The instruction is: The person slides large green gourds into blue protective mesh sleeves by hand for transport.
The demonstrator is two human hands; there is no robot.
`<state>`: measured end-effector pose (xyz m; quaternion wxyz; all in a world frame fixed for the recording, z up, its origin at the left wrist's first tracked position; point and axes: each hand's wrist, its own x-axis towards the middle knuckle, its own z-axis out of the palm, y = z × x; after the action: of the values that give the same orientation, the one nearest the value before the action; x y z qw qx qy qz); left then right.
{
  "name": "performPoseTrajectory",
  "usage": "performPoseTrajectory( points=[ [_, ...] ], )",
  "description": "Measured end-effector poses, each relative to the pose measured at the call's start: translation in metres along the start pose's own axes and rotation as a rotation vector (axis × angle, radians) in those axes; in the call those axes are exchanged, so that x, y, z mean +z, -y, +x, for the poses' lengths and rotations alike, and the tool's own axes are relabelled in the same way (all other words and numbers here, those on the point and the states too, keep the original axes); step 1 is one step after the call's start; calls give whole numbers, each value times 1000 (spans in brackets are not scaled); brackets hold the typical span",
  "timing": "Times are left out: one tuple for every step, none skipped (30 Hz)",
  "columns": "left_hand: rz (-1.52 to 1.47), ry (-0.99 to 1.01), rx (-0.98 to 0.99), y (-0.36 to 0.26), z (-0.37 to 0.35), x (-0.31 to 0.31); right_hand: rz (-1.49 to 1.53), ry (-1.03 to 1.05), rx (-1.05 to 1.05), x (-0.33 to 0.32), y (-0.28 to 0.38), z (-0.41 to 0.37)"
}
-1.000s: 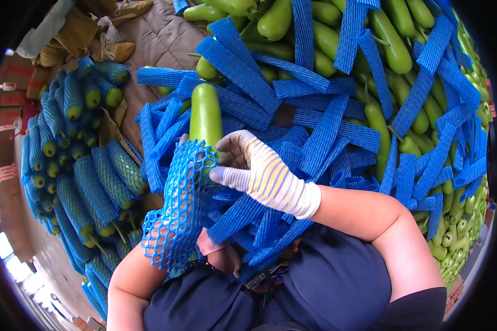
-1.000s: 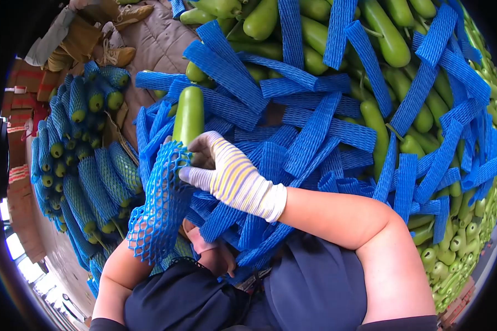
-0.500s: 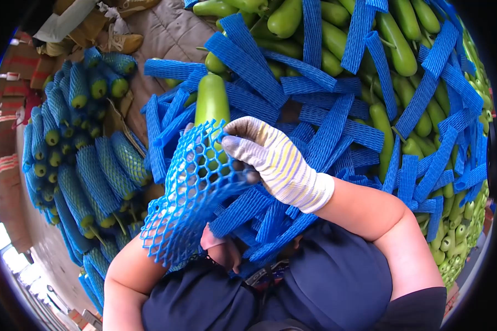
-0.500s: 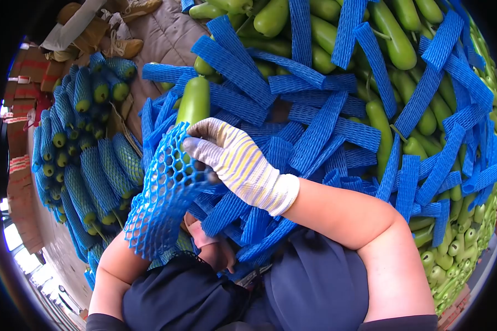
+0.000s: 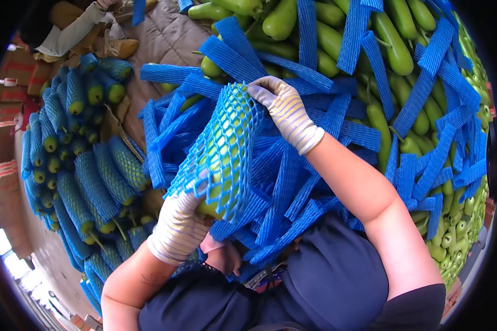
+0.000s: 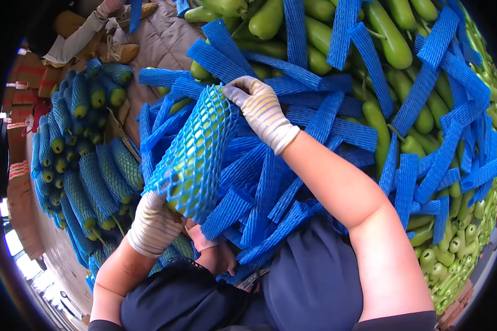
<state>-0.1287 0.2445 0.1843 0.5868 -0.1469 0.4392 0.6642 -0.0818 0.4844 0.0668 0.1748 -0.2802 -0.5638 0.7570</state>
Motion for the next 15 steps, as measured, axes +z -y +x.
performPoseTrajectory(
  points=[
    [0,0,7,2,0,-3,-16,-35,-18,0,0,-3],
    [113,-15,68,4,-1,-5,-136,-104,-95,0,1,-11],
    [227,-32,129,4,-1,-5,-134,-98,-101,-1,0,-22],
    [282,-38,249,3,-4,6,205,-15,86,-1,-1,-35],
    [484,-5,268,0,-9,-1,541,72,278,2,-3,-45],
    [497,91,155,-5,-13,1,684,241,409,8,0,-55],
    [505,184,40,-11,-16,3,823,413,546,15,7,-63],
    [521,344,54,-13,-13,-7,713,403,572,20,20,-69],
    [629,349,-20,-25,-19,-13,759,422,621,16,10,-67],
    [647,413,-125,-45,-24,-17,776,424,686,9,8,-68],
    [665,477,-230,-63,-28,-23,792,427,751,4,6,-70],
    [600,444,-155,-67,-28,-40,845,480,801,3,10,-72],
    [497,407,-14,-64,-20,-61,800,480,793,2,13,-74],
    [524,206,63,-62,-17,-56,658,433,726,8,21,-79],
    [545,-9,144,-54,-13,-46,521,401,657,17,30,-84]
  ],
)
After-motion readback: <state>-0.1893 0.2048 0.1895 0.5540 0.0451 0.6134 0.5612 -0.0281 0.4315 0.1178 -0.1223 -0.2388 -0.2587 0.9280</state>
